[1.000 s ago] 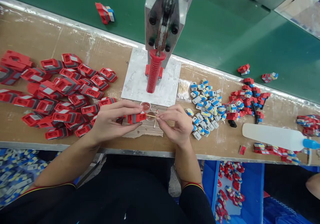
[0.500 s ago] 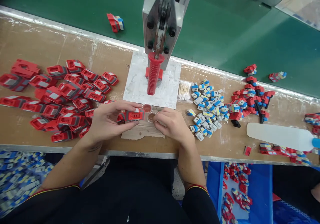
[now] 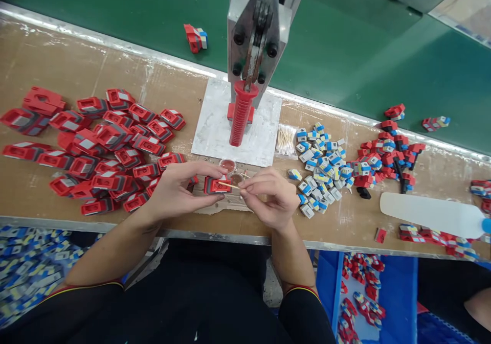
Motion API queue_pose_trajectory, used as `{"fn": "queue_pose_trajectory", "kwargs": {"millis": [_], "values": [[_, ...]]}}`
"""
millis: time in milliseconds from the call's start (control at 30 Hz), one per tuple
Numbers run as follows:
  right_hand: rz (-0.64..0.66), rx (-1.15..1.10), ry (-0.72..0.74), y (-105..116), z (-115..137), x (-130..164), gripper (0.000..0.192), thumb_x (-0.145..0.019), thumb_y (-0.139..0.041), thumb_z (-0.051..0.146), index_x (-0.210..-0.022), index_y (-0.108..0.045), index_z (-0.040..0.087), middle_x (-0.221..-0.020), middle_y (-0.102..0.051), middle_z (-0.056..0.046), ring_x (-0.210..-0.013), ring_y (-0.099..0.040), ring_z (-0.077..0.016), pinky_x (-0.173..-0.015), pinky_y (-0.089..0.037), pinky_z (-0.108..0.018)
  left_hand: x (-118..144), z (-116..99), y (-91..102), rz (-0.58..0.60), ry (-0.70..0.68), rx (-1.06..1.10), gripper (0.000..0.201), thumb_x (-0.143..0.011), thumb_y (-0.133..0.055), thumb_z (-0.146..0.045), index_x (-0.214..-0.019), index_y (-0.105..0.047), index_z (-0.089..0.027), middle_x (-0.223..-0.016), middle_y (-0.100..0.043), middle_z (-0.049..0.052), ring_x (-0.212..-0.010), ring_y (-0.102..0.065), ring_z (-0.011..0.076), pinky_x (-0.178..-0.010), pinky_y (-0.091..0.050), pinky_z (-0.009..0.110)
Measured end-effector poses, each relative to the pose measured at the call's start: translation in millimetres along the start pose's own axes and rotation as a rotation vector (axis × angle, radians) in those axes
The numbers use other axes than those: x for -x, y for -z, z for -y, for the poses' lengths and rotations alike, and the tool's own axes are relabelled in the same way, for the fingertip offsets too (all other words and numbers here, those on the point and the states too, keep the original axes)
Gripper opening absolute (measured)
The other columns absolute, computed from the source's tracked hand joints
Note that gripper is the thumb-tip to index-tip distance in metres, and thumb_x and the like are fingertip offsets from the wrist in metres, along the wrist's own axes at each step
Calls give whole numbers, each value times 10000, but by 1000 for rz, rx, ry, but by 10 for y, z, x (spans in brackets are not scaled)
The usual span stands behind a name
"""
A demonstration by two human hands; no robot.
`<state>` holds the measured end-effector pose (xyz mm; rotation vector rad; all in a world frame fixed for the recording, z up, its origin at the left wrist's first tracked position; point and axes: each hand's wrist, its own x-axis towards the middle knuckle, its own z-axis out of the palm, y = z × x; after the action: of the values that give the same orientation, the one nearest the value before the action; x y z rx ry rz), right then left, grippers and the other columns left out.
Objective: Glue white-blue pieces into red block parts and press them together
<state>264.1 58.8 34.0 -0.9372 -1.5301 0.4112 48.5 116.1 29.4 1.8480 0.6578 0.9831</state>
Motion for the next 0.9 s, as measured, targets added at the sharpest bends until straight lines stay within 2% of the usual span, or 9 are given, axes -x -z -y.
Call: {"fn": "queue_pose_trajectory", "kwargs": {"millis": [300,500,533,600,667,733,767,800,900], "values": [[15,26,0,0,-8,0,173,-905,-780,122,-970,-731,275,-795,-826,-3,-653,-745,-190,-554,-564,-331,-3,7,10,-7,28,9,243,-807,-867,-166,-1034,-786,-196,-1057,-865,85,-984,-841,235,-910,-683,320],[-74,49,6,271,-42,-31,94,-936,-779,230,-900,-705,277,-716,-772,9,-574,-686,-183,-535,-518,-347,8,11,30,-63,59,32,255,-794,-891,-172,-1020,-776,-194,-1051,-861,87,-996,-836,231,-939,-678,328],[-53,65,-3,305,-50,-47,96,-940,-775,235,-894,-701,276,-712,-763,11,-580,-679,-181,-540,-516,-344,12,17,32,-76,68,51,259,-795,-891,-174,-1024,-772,-195,-1067,-859,93,-1013,-834,237,-946,-677,337],[127,135,-41,322,-67,-74,106,-942,-759,191,-900,-705,272,-735,-764,14,-627,-675,-176,-580,-532,-336,17,34,35,-92,77,103,251,-808,-881,-179,-1030,-763,-193,-1089,-853,107,-1041,-829,248,-953,-676,355],[399,223,-63,302,-87,-84,134,-951,-729,139,-912,-718,267,-798,-781,9,-708,-682,-176,-654,-562,-335,20,54,40,-115,81,147,240,-818,-873,-179,-1028,-757,-188,-1113,-846,121,-1061,-824,251,-931,-678,347],[564,256,-60,334,-118,-76,63,-967,-743,202,-986,-743,262,-923,-796,-19,-824,-705,-188,-727,-586,-342,21,75,49,-162,90,171,241,-818,-875,-176,-1026,-752,-186,-1141,-837,126,-1081,-819,248,-909,-682,326],[558,250,-66,397,-140,-71,82,-971,-760,278,-1051,-749,263,-1000,-793,-37,-888,-712,-200,-748,-590,-347,21,86,54,-187,97,180,246,-817,-879,-177,-1026,-750,-187,-1146,-835,122,-1083,-818,244,-906,-685,320],[469,247,-80,496,-170,-68,173,-975,-764,363,-1118,-744,269,-1063,-779,-51,-935,-712,-209,-755,-588,-348,20,97,60,-208,105,189,252,-815,-886,-181,-1026,-747,-190,-1145,-835,115,-1078,-819,242,-909,-689,321],[-33,402,-142,929,-312,-101,242,-1022,-668,463,-1177,-720,285,-1072,-732,-46,-921,-683,-205,-743,-556,-345,17,118,73,-234,135,224,282,-804,-915,-212,-1025,-741,-197,-1115,-836,89,-1029,-828,234,-926,-701,340]]}}
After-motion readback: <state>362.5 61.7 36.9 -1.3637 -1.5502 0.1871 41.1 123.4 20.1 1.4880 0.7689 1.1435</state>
